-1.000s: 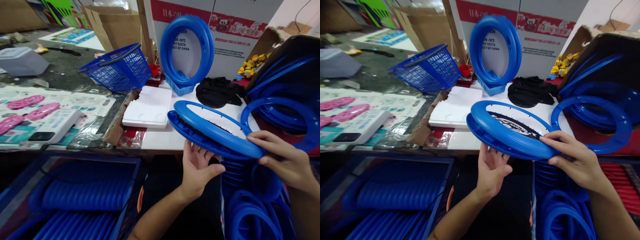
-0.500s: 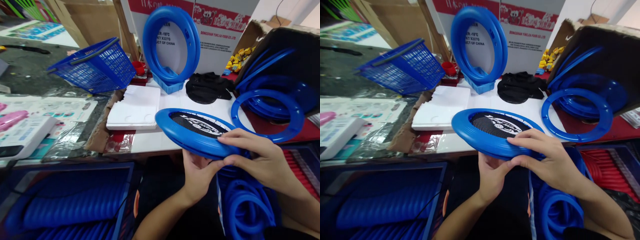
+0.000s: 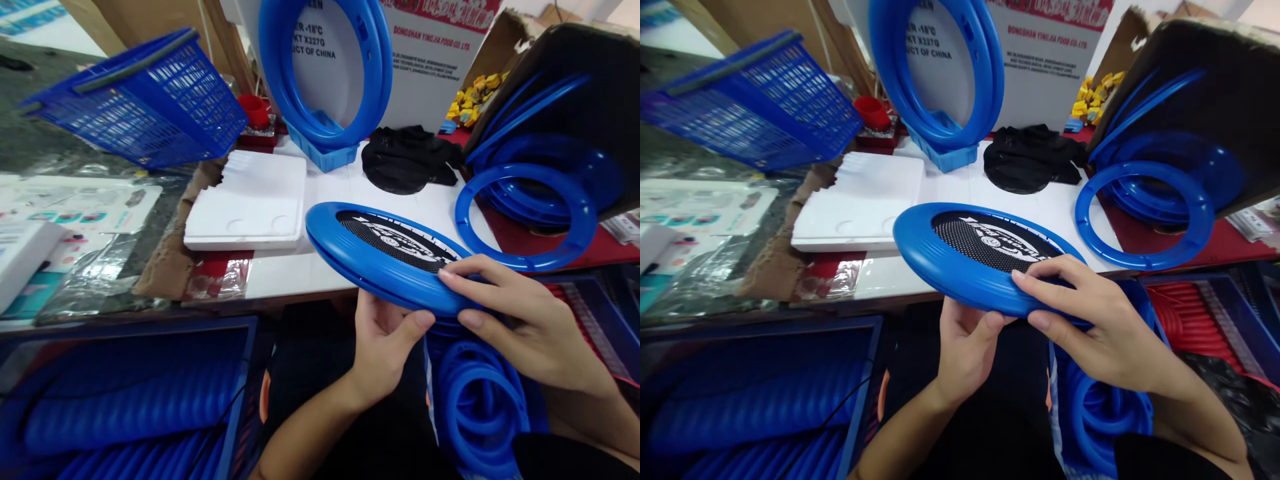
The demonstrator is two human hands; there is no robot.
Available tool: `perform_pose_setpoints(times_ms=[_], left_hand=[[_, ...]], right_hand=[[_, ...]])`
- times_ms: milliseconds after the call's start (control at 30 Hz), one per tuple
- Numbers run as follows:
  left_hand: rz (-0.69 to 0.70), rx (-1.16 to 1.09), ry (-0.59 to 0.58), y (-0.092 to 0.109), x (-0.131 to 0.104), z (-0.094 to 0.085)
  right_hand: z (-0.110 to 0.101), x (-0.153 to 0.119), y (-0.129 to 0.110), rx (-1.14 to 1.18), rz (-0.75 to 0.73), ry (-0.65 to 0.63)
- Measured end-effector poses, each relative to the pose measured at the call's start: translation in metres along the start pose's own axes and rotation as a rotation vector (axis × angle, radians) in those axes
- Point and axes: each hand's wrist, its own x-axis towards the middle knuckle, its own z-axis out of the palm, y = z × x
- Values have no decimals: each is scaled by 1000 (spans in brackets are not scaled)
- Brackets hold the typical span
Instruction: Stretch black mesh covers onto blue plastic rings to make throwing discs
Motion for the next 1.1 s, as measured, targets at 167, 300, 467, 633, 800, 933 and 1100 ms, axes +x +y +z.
perform_pose_setpoints(times_ms=[167, 300, 467, 633, 800, 933, 1100], left_hand=[[17, 19, -19, -1, -1, -1], [38, 13, -34, -3, -4, -1], [9, 17, -55, -4, -5, -1], [-73, -2, 17, -3, -6, -3], [-111, -4, 18, -7, -10, -16], [-184, 32, 8, -7, -19, -35], [-335, 18, 90, -6, -37, -56]], right_hand=[[0, -2, -3, 39, 10, 26], [-2, -1, -4, 54, 17, 0], [-3, -3, -1, 69, 35, -19], [-1, -8, 5, 60, -3, -40], [13, -17, 13, 26, -72, -23], [41, -33, 25, -27, -173, 53], [86, -59, 35, -119, -178, 114]])
